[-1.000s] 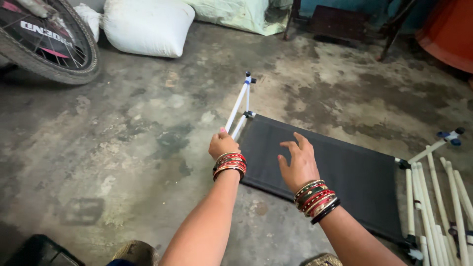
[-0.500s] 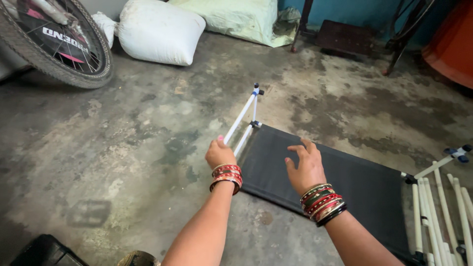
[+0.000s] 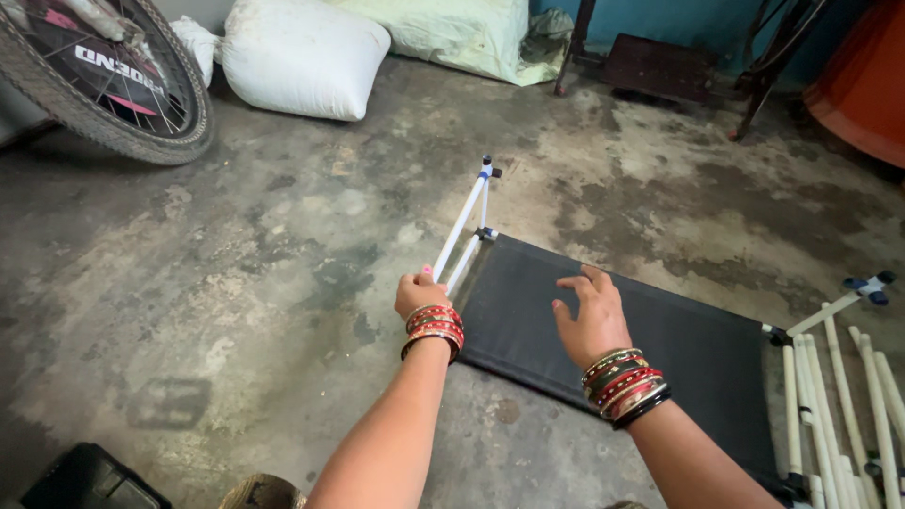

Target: The person sits on the floor and assembles a folding fabric cot, inserting white tubular frame poles into the fabric sleeves and plastic corner joints, and detaching and reattaching poles on the cot frame. They handle loose poles from a pile beside them and press joints into place by hand.

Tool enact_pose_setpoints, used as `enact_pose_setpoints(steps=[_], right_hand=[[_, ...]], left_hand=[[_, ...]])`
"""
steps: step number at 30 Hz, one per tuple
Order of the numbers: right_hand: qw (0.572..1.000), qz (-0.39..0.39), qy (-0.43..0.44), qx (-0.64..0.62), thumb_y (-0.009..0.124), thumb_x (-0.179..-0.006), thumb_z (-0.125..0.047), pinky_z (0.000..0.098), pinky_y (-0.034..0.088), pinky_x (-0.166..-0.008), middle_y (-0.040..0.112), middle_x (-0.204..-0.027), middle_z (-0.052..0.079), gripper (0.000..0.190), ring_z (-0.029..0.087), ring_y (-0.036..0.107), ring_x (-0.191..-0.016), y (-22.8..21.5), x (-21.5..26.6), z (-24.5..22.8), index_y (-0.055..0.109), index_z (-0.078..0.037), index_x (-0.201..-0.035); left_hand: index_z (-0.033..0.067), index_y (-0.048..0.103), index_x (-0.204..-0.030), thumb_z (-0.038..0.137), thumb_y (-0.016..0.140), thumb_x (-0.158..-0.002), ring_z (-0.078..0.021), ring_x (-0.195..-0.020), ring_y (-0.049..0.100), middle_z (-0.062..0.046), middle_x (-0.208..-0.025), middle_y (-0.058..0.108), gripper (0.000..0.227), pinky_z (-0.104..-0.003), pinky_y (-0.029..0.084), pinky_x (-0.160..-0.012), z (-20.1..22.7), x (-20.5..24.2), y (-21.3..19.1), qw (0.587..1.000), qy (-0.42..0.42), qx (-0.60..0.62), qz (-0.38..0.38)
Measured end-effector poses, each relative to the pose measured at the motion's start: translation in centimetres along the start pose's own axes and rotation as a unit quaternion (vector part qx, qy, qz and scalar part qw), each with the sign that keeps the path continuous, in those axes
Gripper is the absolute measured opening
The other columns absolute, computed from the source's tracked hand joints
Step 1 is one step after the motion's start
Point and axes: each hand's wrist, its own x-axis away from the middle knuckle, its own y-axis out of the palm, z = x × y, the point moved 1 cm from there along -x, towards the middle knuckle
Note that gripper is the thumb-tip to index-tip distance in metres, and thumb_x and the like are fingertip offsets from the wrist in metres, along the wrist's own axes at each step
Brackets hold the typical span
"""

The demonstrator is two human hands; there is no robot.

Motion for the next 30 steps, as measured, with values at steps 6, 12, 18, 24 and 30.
enact_pose_setpoints(steps=[6,12,18,24,30], right_hand=[[1.0,0.014,-0.01,-0.003,0.075,-0.083,-0.016,0.0458,0.044,-0.109,0.052,-0.146,0.019,0.032,0.04,0.049,-0.135,0.2,0.1,0.6,0.072,-0.011,-0.114],[0.999,0.023,-0.028,-0.003,0.076,-0.083,-0.016,0.046,0.044,-0.109,0.054,-0.144,0.02,0.032,0.04,0.051,-0.133,0.0,0.3,1.3,0.072,-0.01,-0.114],[0.999,0.025,-0.026,0.0,0.076,-0.083,-0.015,0.0456,0.045,-0.108,0.055,-0.142,0.02,0.031,0.04,0.052,-0.131,-0.2,0.4,1.8,0.072,-0.009,-0.113],[1.0,0.021,-0.022,0.004,0.075,-0.083,-0.016,0.0452,0.046,-0.107,0.055,-0.142,0.019,0.031,0.039,0.054,-0.129,-0.7,0.6,1.5,0.072,-0.01,-0.113],[1.0,0.019,-0.023,0.003,0.075,-0.083,-0.016,0.0452,0.046,-0.108,0.055,-0.142,0.02,0.031,0.04,0.054,-0.13,-1.0,0.6,1.5,0.072,-0.01,-0.114]], left_hand=[[-0.0029,0.062,-0.099,0.004,0.069,-0.077,-0.0417,-0.08,0.065,-0.027,-0.094,0.063,0.024,-0.048,0.054,-0.068,0.7,1.7,0.4,0.883,0.453,-0.009,0.12],[0.0037,0.07,-0.096,0.021,0.061,-0.101,-0.0426,-0.085,0.07,-0.025,-0.091,0.072,0.02,-0.052,0.053,-0.077,0.2,0.5,-1.0,0.978,0.173,-0.088,0.072],[0.0009,0.067,-0.095,0.024,0.048,-0.108,-0.045,-0.09,0.07,-0.025,-0.096,0.073,0.033,-0.052,0.053,-0.079,-0.2,1.0,0.1,0.986,0.104,-0.055,0.117],[-0.005,0.061,-0.105,0.034,0.068,-0.09,-0.0365,-0.073,0.066,-0.026,-0.094,0.065,0.042,-0.045,0.054,-0.063,0.6,3.0,-1.0,0.911,0.386,0.021,0.147],[-0.0045,0.068,-0.08,0.048,0.046,-0.106,-0.0366,-0.065,0.067,-0.02,-0.071,0.066,0.062,-0.05,0.057,-0.063,-0.5,2.0,-1.1,0.997,-0.024,0.072,0.008]])
